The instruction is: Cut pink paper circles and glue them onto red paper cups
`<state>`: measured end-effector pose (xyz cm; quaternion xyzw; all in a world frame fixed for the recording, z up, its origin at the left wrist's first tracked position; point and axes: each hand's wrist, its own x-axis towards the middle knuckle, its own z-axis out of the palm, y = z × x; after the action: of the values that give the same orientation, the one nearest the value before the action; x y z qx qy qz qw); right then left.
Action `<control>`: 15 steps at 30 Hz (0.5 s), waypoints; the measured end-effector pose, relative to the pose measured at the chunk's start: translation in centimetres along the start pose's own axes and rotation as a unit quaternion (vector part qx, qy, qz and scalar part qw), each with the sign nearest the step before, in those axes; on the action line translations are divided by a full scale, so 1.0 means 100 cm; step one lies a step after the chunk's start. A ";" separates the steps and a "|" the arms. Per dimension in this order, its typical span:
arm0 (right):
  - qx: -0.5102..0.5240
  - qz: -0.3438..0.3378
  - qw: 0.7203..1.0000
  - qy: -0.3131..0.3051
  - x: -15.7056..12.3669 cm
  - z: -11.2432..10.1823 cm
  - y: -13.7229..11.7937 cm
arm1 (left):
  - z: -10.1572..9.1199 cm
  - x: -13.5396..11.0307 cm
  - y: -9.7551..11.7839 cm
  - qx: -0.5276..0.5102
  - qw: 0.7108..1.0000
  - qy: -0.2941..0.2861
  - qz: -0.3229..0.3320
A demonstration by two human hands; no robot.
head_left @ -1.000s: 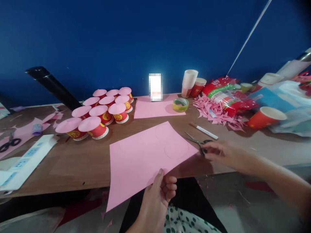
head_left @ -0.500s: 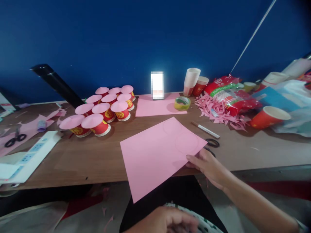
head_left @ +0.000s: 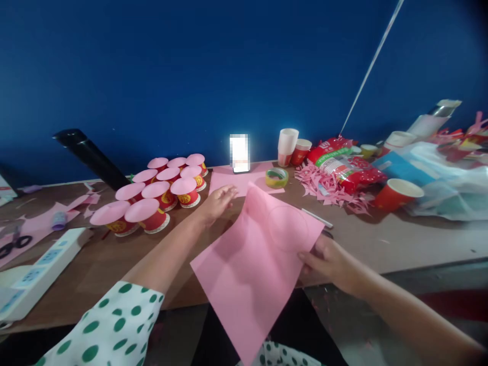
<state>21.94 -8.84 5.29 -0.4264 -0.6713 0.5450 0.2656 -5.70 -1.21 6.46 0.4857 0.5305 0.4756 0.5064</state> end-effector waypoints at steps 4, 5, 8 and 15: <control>-0.082 -0.031 0.996 -0.001 0.001 -0.014 -0.010 | 0.007 0.004 0.010 -0.033 0.998 -0.047 0.013; -0.089 -0.032 0.995 0.003 0.002 -0.017 -0.013 | 0.007 0.004 0.012 -0.042 0.997 -0.055 0.014; -0.077 -0.033 0.996 0.017 0.008 -0.024 -0.020 | 0.002 0.003 0.023 -0.062 0.997 -0.049 0.018; 0.025 -0.127 0.987 0.100 0.045 -0.037 -0.077 | -0.026 -0.015 0.100 0.025 0.982 -0.007 0.190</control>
<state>20.54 -3.42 13.21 -0.3836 -0.6763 0.4781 0.4086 -7.94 -1.97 16.61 0.5933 0.4374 0.5462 0.3980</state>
